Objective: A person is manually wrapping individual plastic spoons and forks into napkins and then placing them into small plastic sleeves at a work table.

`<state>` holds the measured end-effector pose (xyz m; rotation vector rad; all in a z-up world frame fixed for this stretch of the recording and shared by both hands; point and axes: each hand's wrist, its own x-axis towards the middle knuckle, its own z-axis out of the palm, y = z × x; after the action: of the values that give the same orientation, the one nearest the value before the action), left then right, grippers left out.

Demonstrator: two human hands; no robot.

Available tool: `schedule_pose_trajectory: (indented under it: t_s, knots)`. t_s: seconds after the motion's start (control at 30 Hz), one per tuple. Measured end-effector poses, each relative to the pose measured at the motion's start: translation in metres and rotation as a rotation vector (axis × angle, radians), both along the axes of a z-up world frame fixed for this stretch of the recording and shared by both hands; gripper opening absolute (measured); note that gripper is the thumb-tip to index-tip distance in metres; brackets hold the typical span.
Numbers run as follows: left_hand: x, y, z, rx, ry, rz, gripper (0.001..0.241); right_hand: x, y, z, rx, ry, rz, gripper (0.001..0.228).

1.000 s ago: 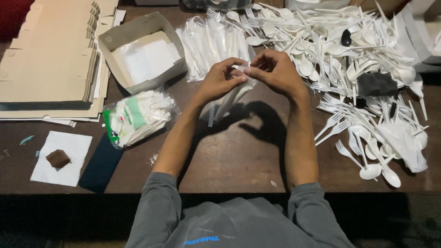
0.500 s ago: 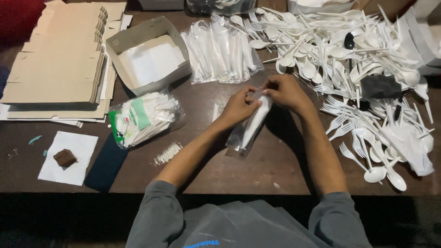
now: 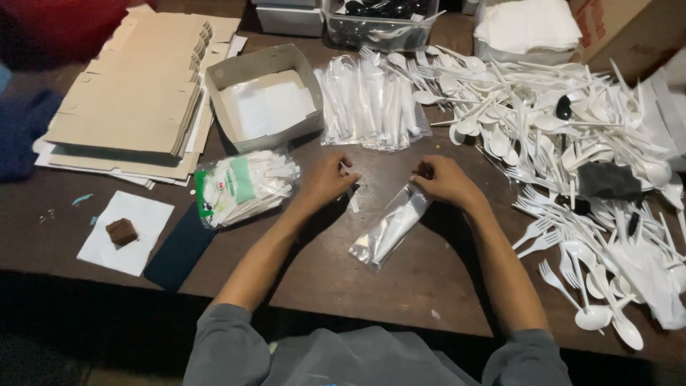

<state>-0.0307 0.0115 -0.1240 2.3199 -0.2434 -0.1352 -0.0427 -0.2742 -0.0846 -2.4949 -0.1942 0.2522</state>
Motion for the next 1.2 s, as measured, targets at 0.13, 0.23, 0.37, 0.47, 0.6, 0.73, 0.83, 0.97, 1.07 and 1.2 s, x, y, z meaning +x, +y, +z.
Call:
schedule_pose_trajectory:
  t_s: [0.13,0.23,0.37,0.47,0.6,0.73,0.83,0.97,1.07,1.2]
  knots:
    - [-0.017,0.002,0.009,0.12,0.074,-0.015,0.054,0.007,0.02,0.01,0.039,-0.063,-0.011,0.03]
    - [-0.013,0.0,0.001,0.163,0.063,-0.03,0.053,0.006,0.044,0.008,0.068,-0.073,0.058,0.032]
    - [-0.011,-0.001,0.003,0.228,0.073,-0.046,0.028,0.003,0.066,0.004,0.077,-0.041,0.139,0.026]
    - [-0.008,0.0,0.0,0.197,0.06,-0.04,0.028,0.01,0.072,-0.005,0.062,-0.026,0.174,0.025]
    - [-0.015,0.005,0.011,0.129,0.088,-0.002,0.04,0.006,0.079,-0.008,0.056,-0.023,0.196,0.025]
    - [-0.017,-0.003,0.016,0.217,0.105,-0.02,0.038,0.002,0.081,-0.008,0.035,-0.005,0.186,0.026]
    - [-0.027,-0.01,0.026,0.163,0.076,-0.095,0.042,-0.001,0.078,-0.003,0.046,-0.026,0.198,0.029]
    - [-0.013,-0.021,0.013,-0.149,-0.072,-0.205,0.031,-0.007,0.075,0.013,0.158,-0.088,0.175,0.03]
    - [-0.004,-0.035,0.014,-0.278,-0.106,-0.257,0.033,0.001,0.06,0.01,0.201,-0.154,0.16,0.022]
    - [0.0,-0.06,0.017,-0.394,-0.137,-0.209,0.037,0.002,0.027,0.016,0.306,-0.244,0.111,0.013]
